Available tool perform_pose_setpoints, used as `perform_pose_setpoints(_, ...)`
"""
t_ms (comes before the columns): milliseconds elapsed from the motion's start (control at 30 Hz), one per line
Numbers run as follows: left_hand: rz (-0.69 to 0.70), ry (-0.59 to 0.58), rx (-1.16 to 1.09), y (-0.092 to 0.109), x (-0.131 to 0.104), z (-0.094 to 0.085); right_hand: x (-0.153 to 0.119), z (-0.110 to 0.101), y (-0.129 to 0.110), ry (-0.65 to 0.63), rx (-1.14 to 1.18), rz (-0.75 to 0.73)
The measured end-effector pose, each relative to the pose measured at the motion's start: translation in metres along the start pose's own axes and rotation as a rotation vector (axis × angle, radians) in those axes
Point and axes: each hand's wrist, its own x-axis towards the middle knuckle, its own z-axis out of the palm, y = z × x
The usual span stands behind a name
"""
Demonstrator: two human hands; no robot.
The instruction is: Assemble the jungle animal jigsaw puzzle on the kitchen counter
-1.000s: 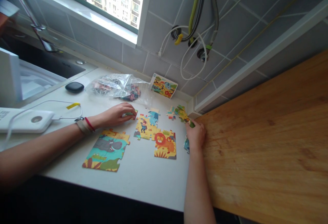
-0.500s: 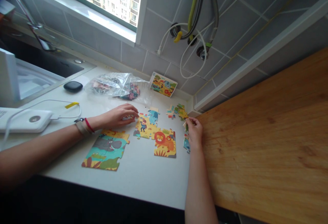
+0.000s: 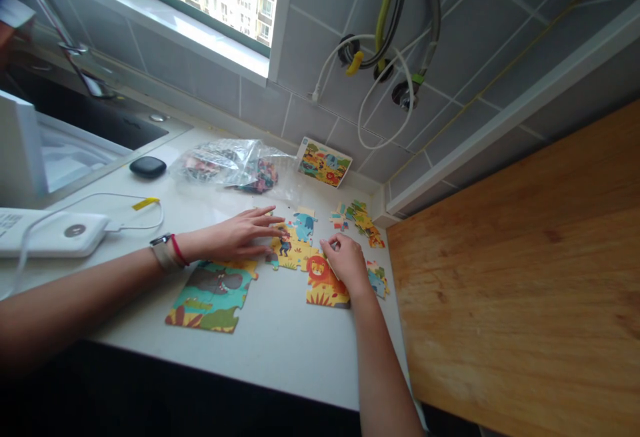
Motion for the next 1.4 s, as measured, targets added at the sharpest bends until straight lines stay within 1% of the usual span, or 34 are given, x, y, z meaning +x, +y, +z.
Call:
perform_pose_setpoints(167, 0.018, 0.001, -0.001, -0.001, -0.001, 0.005, 0.0, -0.005, 0.001, -0.086, -0.005, 0.027)
perform_pose_setpoints(300, 0.045, -0.017, 0.027, 0.001, 0.0, -0.001, -0.003, -0.006, -0.001, -0.166, 0.02, -0.009)
perform_pose_setpoints(400, 0.075, 0.007, 0.019, 0.004, 0.003, -0.007, -0.006, -0.007, -0.001, -0.229, 0.041, -0.036)
perform_pose_setpoints(467, 0.084, 0.012, 0.005, 0.005, 0.004, -0.009, -0.006, -0.007, 0.002, -0.274, 0.091, -0.055)
perform_pose_setpoints(500, 0.086, 0.008, -0.001, 0.005, 0.005, -0.01, -0.004, -0.006, 0.005, -0.274, 0.128, -0.061)
perform_pose_setpoints(567, 0.085, 0.0, -0.01, 0.004, 0.005, -0.009, 0.001, -0.004, 0.013, -0.201, 0.196, -0.053)
perform_pose_setpoints(667, 0.086, -0.003, -0.013, 0.003, 0.005, -0.008, 0.011, 0.002, 0.026, -0.001, 0.263, -0.013)
perform_pose_setpoints(767, 0.091, 0.001, -0.011, 0.002, 0.005, -0.007, 0.02, 0.006, 0.034, 0.137, 0.402, 0.048)
perform_pose_setpoints(833, 0.088, -0.003, -0.002, 0.002, 0.005, -0.007, 0.023, 0.005, 0.036, 0.184, 0.515, 0.135)
perform_pose_setpoints(900, 0.082, -0.015, 0.004, 0.002, 0.005, -0.007, 0.023, 0.002, 0.037, 0.184, 0.585, 0.219)
perform_pose_setpoints(967, 0.072, -0.014, -0.003, 0.001, 0.005, -0.006, 0.022, -0.004, 0.037, 0.149, 0.589, 0.239)
perform_pose_setpoints(1033, 0.06, -0.003, -0.018, 0.001, 0.005, -0.006, 0.018, -0.011, 0.037, 0.075, 0.539, 0.185)
perform_pose_setpoints(1133, 0.048, -0.002, -0.028, 0.002, 0.005, -0.005, 0.013, -0.023, 0.039, -0.106, 0.458, 0.076)
perform_pose_setpoints(1200, 0.048, -0.013, -0.024, 0.002, 0.005, -0.006, 0.01, -0.03, 0.041, -0.205, 0.435, 0.032)
perform_pose_setpoints(1267, 0.049, -0.025, -0.017, 0.002, 0.005, -0.006, 0.009, -0.035, 0.043, -0.262, 0.415, 0.017)
perform_pose_setpoints(1400, 0.039, -0.036, -0.02, 0.002, 0.005, -0.007, 0.009, -0.04, 0.048, -0.356, 0.415, 0.042)
